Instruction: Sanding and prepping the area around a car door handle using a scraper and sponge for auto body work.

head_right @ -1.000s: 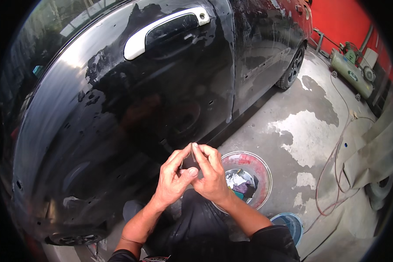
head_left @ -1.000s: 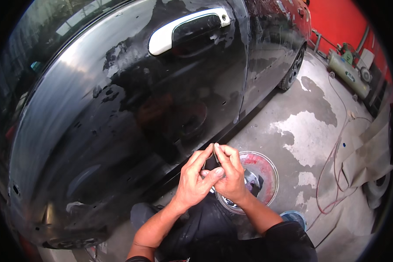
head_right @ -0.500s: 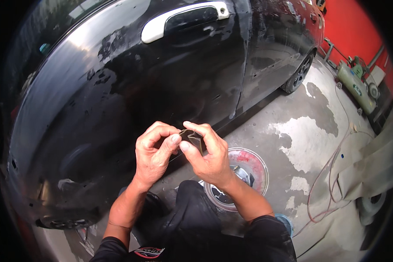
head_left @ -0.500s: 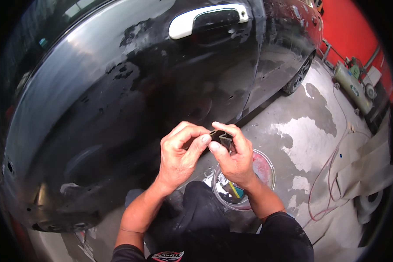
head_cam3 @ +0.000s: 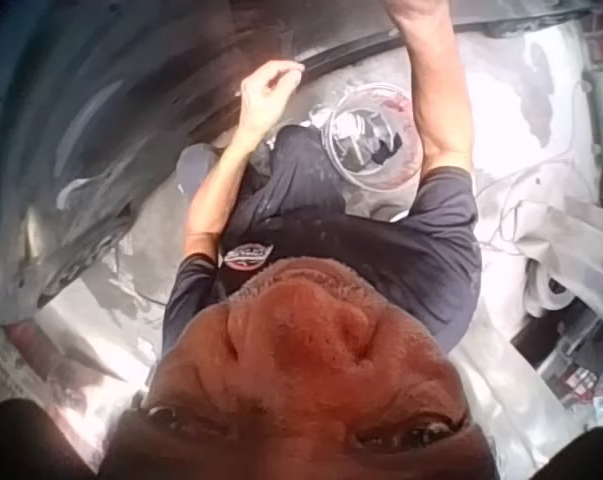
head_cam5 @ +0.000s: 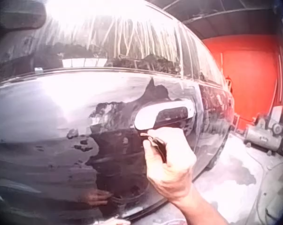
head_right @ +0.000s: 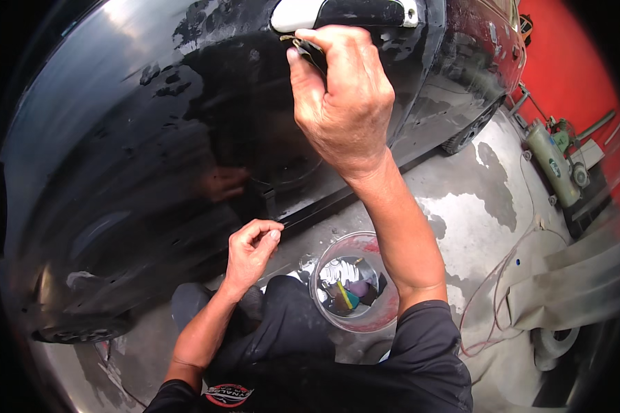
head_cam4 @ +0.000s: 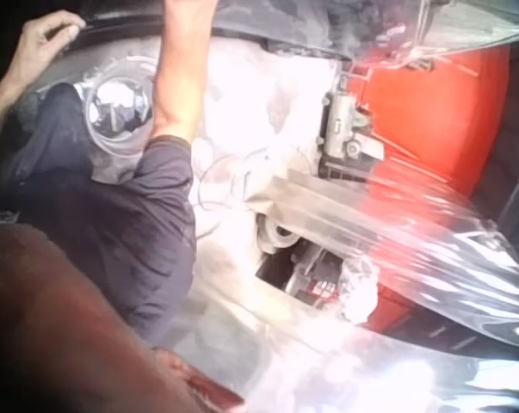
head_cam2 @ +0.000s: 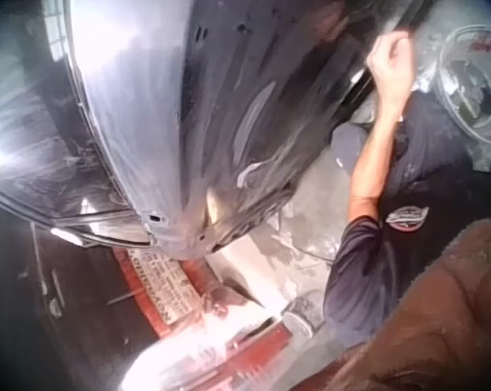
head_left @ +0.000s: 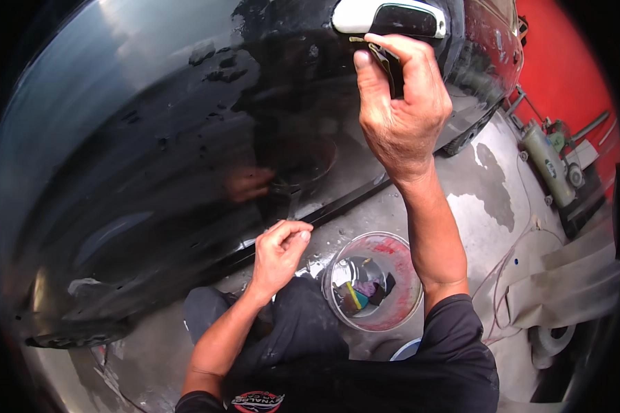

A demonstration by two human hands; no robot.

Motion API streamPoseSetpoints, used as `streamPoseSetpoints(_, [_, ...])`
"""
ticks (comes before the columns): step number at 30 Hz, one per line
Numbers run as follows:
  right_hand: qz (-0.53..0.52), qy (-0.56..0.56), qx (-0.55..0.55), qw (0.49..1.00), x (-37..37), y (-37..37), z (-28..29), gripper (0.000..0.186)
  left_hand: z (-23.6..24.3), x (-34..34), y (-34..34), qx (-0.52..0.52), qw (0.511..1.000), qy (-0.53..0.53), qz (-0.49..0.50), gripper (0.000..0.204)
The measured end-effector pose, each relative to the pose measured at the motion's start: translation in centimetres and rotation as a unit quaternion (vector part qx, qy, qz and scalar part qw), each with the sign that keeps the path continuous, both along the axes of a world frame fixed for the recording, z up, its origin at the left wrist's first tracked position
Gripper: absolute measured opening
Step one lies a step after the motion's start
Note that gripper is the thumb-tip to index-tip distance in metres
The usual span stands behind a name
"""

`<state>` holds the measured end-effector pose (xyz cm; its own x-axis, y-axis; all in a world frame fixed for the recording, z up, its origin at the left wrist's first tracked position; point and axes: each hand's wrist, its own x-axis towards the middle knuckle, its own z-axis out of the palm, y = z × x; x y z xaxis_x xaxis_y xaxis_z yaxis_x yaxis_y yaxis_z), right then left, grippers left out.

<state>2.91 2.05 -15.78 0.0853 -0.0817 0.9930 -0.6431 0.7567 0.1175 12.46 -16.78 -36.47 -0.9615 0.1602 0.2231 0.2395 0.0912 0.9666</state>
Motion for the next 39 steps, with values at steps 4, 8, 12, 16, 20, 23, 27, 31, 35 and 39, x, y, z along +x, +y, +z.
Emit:
streamPoseSetpoints(4, [-0.025,0.004,0.021,0.999,-1.2,-0.6,0.2,0.022,-2.2,-0.7,-0.5,-0.040,0.999,-0.025,0.002,0.014])
streamPoseSetpoints(8, [-0.039,0.022,0.018,0.999,-2.1,-0.8,0.3,0.015,-2.1,-0.9,-0.4,-0.043,0.997,0.057,0.008,0.011])
streamPoseSetpoints(12, [-0.004,0.018,0.000,1.000,-2.5,-1.2,0.2,0.015,-2.2,-1.1,-0.8,-0.015,1.000,0.011,0.002,0.011])
streamPoseSetpoints(16, [0.023,0.004,-0.003,1.000,-2.4,-1.5,0.9,0.014,-2.5,-1.3,-0.8,-0.010,1.000,-0.006,-0.007,0.012])
streamPoseSetpoints(20, [-0.030,0.014,-0.014,0.999,-2.4,-2.1,0.6,0.012,-2.6,-1.3,-0.6,-0.007,0.999,-0.029,-0.022,0.013])
streamPoseSetpoints(23, [-0.010,0.011,-0.028,0.999,-3.1,-1.8,0.4,0.012,-2.9,-1.3,-0.3,-0.013,0.999,-0.023,-0.029,0.013])
streamPoseSetpoints(27, [0.110,-0.064,-0.108,0.986,-2.4,-2.6,1.1,0.008,-2.6,-1.3,-0.5,-0.038,0.998,-0.035,-0.026,0.013])
streamPoseSetpoints(31, [0.033,-0.027,-0.124,0.991,-1.4,-4.3,2.1,0.007,-3.4,-0.9,0.4,-0.059,0.997,-0.026,-0.043,0.012])
streamPoseSetpoints(35, [0.015,-0.041,-0.070,0.997,-0.8,-4.0,3.7,0.007,-4.1,-0.7,0.2,-0.054,0.997,-0.029,-0.045,0.012])
streamPoseSetpoints(39, [-0.068,-0.008,-0.053,0.996,-1.7,-3.1,2.4,0.008,-4.7,-0.5,0.6,-0.037,0.996,-0.074,-0.043,0.011])
